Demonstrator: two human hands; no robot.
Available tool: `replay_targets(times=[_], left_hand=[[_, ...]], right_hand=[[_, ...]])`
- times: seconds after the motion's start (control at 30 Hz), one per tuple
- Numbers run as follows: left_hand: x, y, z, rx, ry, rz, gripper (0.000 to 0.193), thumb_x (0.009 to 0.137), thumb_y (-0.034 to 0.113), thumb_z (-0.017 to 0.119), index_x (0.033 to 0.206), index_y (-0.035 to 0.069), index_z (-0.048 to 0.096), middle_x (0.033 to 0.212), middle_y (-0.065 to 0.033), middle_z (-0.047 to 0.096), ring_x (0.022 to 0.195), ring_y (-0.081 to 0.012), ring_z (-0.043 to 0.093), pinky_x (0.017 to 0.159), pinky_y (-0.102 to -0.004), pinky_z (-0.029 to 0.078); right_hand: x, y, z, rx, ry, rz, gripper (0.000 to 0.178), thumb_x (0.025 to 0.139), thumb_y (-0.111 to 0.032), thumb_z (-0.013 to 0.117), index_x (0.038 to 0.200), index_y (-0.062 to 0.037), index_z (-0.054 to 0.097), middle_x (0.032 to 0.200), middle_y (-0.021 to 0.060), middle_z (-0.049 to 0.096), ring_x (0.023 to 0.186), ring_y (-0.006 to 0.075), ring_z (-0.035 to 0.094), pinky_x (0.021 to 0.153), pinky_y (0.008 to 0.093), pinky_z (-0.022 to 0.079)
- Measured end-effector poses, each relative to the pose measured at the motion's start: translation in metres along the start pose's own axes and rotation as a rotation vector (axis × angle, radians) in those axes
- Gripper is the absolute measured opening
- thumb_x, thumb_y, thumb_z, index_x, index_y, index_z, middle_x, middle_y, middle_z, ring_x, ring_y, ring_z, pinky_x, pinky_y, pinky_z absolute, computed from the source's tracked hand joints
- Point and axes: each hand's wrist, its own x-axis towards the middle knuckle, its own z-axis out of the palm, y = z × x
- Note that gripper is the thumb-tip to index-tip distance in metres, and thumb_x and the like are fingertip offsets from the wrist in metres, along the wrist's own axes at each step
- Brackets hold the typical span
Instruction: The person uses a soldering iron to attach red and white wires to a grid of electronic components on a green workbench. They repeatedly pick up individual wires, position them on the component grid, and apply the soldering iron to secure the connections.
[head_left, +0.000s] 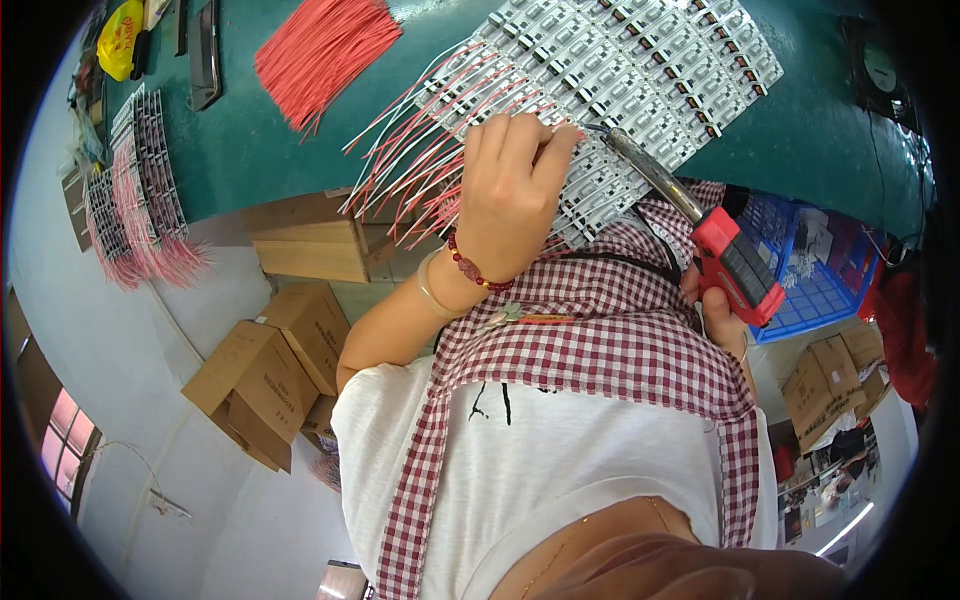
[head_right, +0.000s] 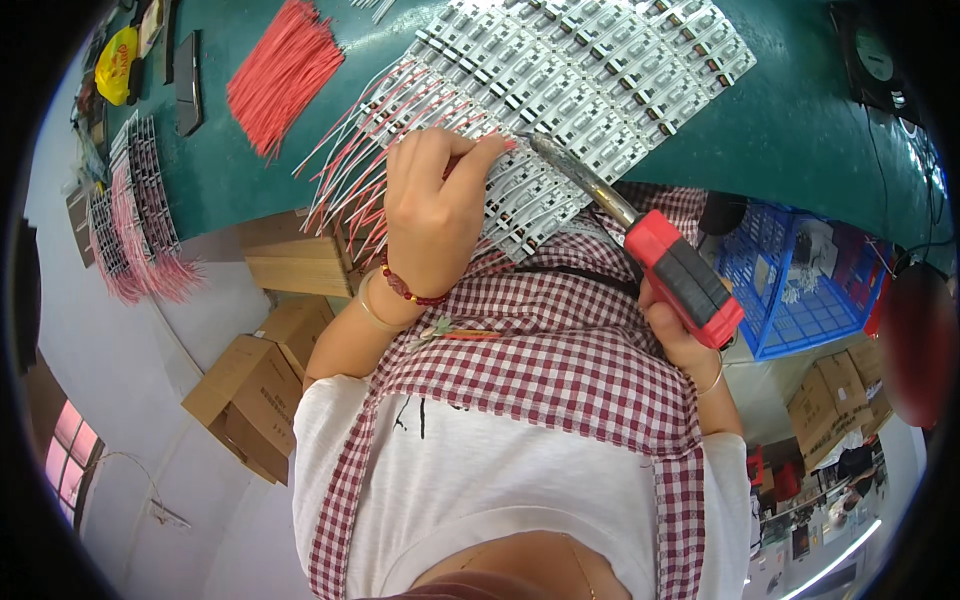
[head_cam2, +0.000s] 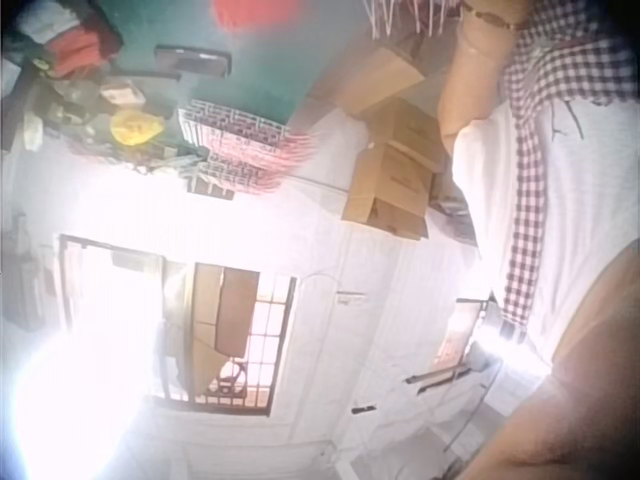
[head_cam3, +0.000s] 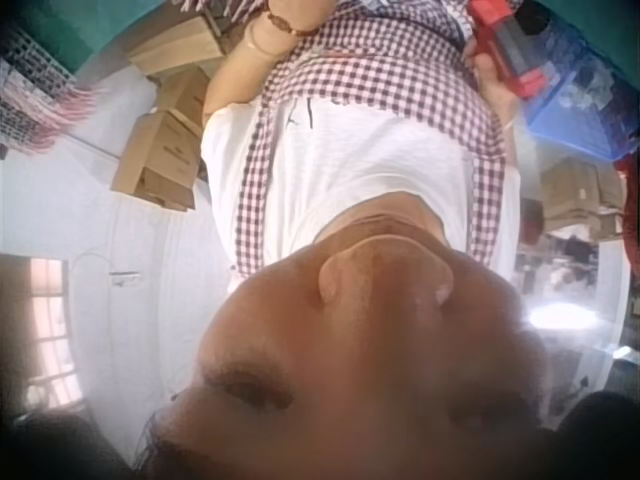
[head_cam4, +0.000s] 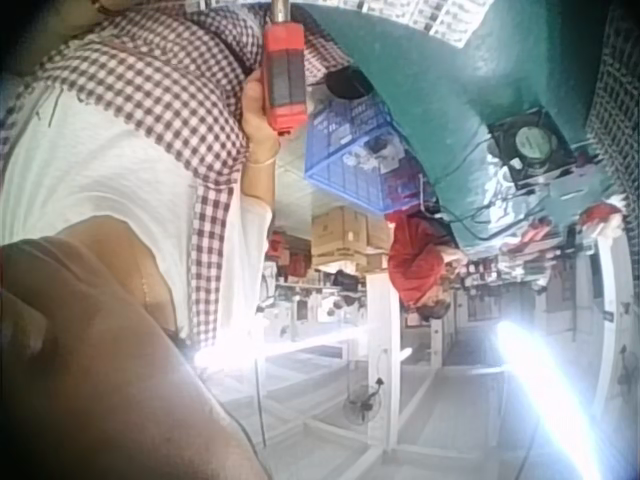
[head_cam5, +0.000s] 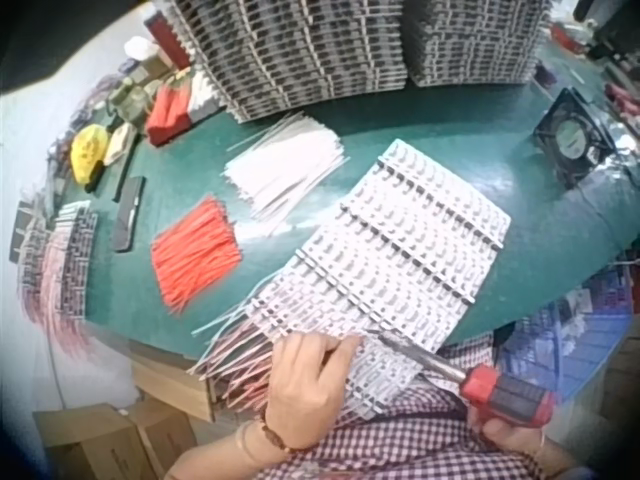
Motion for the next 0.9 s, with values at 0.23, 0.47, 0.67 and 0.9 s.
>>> replay_targets(times=[0.23,0.47,0.67,0.9], left_hand=[[-0.001,0.002,-0.001,-0.022,-0.001,-0.015,0.024,0.068,-0.002,0.065,0.091,0.007,0.07,0.075,-0.0025,0.051,0.072,-0.0196,0.051,0.065,-0.0327,0.038],[0.0,0.003,0.003,0.005,-0.01,-0.022,0.023,0.069,-0.001,0.067,0.09,0.007,0.069,0.074,-0.0027,0.049,0.071,-0.02,0.05,0.065,-0.0333,0.037],[0.001,0.005,0.0,0.023,-0.022,-0.05,0.018,0.073,0.0,0.068,0.089,0.007,0.068,0.074,-0.0027,0.049,0.071,-0.0201,0.05,0.065,-0.0336,0.037],[0.002,0.004,0.002,0.044,-0.031,-0.03,0.017,0.073,0.002,0.07,0.089,0.007,0.067,0.074,-0.0029,0.049,0.071,-0.0202,0.05,0.065,-0.0338,0.037]], right_hand=[[0.001,0.005,-0.004,-0.049,-0.029,-0.049,0.039,0.083,-0.04,0.066,0.086,-0.0004,0.065,0.069,0.0055,0.061,0.06,0.017,0.059,0.057,0.0286,0.046],[0.0,0.014,-0.009,-0.158,-0.056,-0.086,0.037,0.083,-0.036,0.068,0.088,0.0004,0.066,0.071,0.0057,0.061,0.062,0.0168,0.059,0.057,0.028,0.046],[-0.003,0.002,-0.005,0.045,0.0,-0.007,0.042,0.083,-0.038,0.07,0.093,0.0023,0.066,0.073,0.0062,0.063,0.062,0.0135,0.058,0.057,0.0259,0.046],[-0.002,0.005,-0.004,0.049,0.015,-0.035,0.043,0.083,-0.039,0.07,0.092,0.0029,0.066,0.073,0.0063,0.063,0.062,0.014,0.059,0.058,0.0262,0.046]])
